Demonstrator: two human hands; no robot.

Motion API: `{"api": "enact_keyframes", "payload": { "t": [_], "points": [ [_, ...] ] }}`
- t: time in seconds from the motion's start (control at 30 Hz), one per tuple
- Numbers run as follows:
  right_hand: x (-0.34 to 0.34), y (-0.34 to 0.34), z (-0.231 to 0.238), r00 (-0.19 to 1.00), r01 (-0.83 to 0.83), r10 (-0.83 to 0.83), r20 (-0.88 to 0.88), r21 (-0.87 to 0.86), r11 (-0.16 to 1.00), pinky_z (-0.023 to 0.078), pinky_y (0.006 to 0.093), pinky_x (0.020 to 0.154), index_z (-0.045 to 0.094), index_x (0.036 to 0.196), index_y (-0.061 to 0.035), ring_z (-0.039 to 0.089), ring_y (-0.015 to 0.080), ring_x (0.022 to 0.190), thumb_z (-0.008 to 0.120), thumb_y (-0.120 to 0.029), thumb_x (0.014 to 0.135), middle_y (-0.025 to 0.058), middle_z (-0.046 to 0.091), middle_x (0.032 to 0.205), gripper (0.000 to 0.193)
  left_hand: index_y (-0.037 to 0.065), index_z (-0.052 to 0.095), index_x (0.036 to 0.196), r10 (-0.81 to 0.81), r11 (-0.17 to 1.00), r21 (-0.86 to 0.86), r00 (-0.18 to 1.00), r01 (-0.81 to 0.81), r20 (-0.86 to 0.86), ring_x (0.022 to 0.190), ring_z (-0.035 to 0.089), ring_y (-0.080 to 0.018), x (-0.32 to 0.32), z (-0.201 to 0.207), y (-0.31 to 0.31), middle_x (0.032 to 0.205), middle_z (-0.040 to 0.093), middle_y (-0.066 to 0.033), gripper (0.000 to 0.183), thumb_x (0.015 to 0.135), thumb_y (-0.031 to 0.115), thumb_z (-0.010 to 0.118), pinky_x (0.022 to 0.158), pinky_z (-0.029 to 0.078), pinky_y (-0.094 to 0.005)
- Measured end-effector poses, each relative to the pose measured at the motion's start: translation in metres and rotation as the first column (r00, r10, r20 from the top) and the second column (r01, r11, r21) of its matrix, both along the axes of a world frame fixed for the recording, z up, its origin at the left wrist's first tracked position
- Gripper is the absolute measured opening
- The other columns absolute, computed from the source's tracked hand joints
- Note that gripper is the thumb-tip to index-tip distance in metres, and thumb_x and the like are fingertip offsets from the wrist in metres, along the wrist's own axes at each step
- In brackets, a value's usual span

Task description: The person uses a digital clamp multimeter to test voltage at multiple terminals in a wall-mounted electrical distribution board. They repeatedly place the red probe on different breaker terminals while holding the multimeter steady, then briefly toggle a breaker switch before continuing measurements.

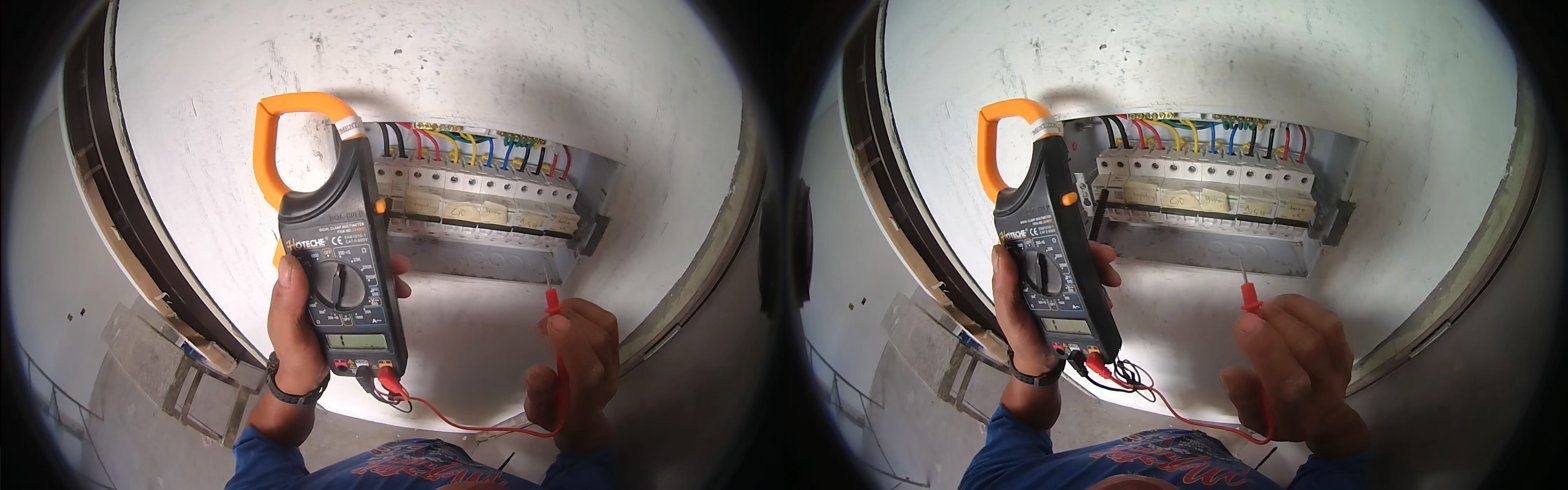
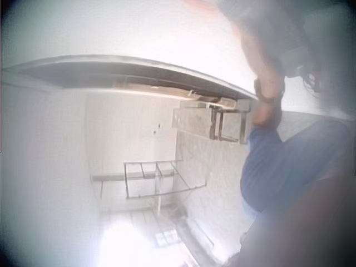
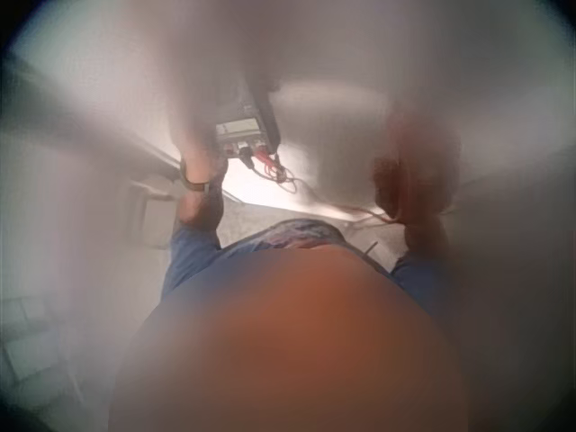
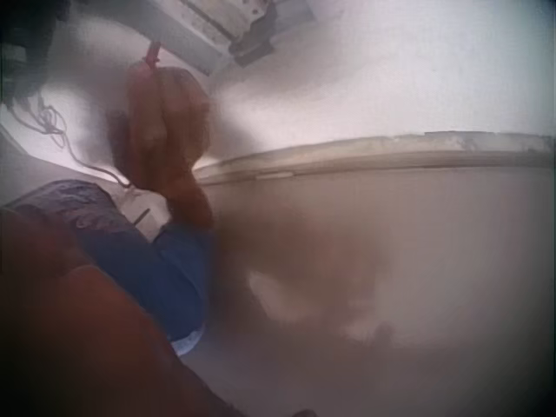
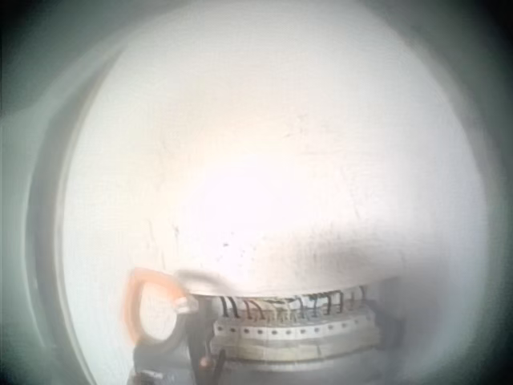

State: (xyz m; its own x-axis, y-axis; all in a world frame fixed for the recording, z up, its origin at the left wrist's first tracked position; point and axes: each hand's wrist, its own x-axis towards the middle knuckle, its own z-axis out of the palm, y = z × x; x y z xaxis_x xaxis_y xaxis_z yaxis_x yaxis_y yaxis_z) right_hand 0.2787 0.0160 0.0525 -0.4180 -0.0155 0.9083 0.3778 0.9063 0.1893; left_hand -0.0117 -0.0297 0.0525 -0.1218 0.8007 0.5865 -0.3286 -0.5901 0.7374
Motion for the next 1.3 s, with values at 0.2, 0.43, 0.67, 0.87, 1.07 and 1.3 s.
{"api": "enact_keyframes", "payload": {
  "t": [0.2, 0.43, 0.67, 0.87, 1.07, 1.3],
  "points": [
    [-0.008, 0.016, 0.018, 0.999, -0.047, 0.048, -0.003, 0.080, 0.996, 0.061, 0.0433, 0.073, 0.062, 0.130, 0.0030, 0.069, 0.0349, 0.091, 0.067, -0.027, 0.105, 0.0195, 0.069, 0.107, 0.039, -0.003, 0.046, 0.150, -0.018, 1.000, 0.000, 1.000, 0.018, 0.017, 0.099, 0.077, -0.0340, -0.002, 0.011, 0.012, 0.119, 0.072, -0.0309, 0.078, 0.110, 0.063, 0.034, 0.084, 0.065, -0.0386],
    [-0.020, 0.026, 0.029, 0.998, -0.062, 0.064, -0.010, 0.134, 0.989, 0.059, 0.0419, 0.069, 0.065, 0.127, 0.0040, 0.069, 0.0339, 0.087, 0.069, -0.026, 0.104, 0.0182, 0.070, 0.101, 0.038, -0.004, 0.050, 0.148, 0.165, 0.984, -0.053, 0.982, -0.171, -0.092, 0.096, 0.078, -0.0356, 0.003, 0.024, 0.009, 0.117, 0.072, -0.0317, 0.079, 0.110, 0.063, 0.034, 0.081, 0.065, -0.0382],
    [-0.025, 0.036, 0.041, 0.996, -0.087, 0.090, -0.006, 0.175, 0.981, 0.059, 0.0408, 0.067, 0.066, 0.126, 0.0035, 0.070, 0.0317, 0.082, 0.072, -0.027, 0.102, 0.0160, 0.071, 0.096, 0.039, -0.003, 0.044, 0.152, -0.024, 0.999, -0.023, 0.999, 0.024, -0.028, 0.101, 0.077, -0.0387, -0.008, 0.034, 0.002, 0.122, 0.070, -0.0318, 0.075, 0.111, 0.059, 0.036, 0.085, 0.067, -0.0424],
    [-0.037, 0.045, 0.042, 0.994, -0.104, 0.108, -0.011, 0.190, 0.976, 0.059, 0.0405, 0.066, 0.067, 0.124, 0.0030, 0.070, 0.0311, 0.080, 0.072, -0.025, 0.101, 0.0154, 0.072, 0.095, 0.037, -0.002, 0.041, 0.153, -0.092, 0.995, -0.023, 0.996, 0.093, 0.014, 0.097, 0.078, -0.0398, -0.012, 0.037, 0.008, 0.125, 0.069, -0.0309, 0.072, 0.111, 0.057, 0.037, 0.082, 0.069, -0.0437],
    [-0.046, 0.064, 0.049, 0.994, -0.083, 0.098, -0.052, 0.227, 0.970, 0.059, 0.0422, 0.068, 0.065, 0.123, 0.0041, 0.070, 0.0314, 0.078, 0.074, -0.017, 0.097, 0.0159, 0.073, 0.094, 0.034, -0.001, 0.041, 0.152, -0.115, 0.993, -0.028, 0.993, 0.115, 0.005, 0.098, 0.078, -0.0398, -0.011, 0.043, 0.013, 0.123, 0.069, -0.0316, 0.069, 0.111, 0.055, 0.038, 0.082, 0.069, -0.0437],
    [-0.051, 0.078, 0.053, 0.990, -0.047, 0.080, -0.117, 0.260, 0.965, 0.058, 0.0428, 0.071, 0.065, 0.121, 0.0036, 0.070, 0.0318, 0.079, 0.075, -0.011, 0.092, 0.0154, 0.073, 0.094, 0.034, -0.001, 0.041, 0.152, -0.082, 0.997, -0.008, 0.996, 0.082, -0.033, 0.098, 0.078, -0.0405, -0.011, 0.045, 0.016, 0.122, 0.069, -0.0346, 0.070, 0.111, 0.055, 0.036, 0.085, 0.069, -0.0438]
  ]
}}
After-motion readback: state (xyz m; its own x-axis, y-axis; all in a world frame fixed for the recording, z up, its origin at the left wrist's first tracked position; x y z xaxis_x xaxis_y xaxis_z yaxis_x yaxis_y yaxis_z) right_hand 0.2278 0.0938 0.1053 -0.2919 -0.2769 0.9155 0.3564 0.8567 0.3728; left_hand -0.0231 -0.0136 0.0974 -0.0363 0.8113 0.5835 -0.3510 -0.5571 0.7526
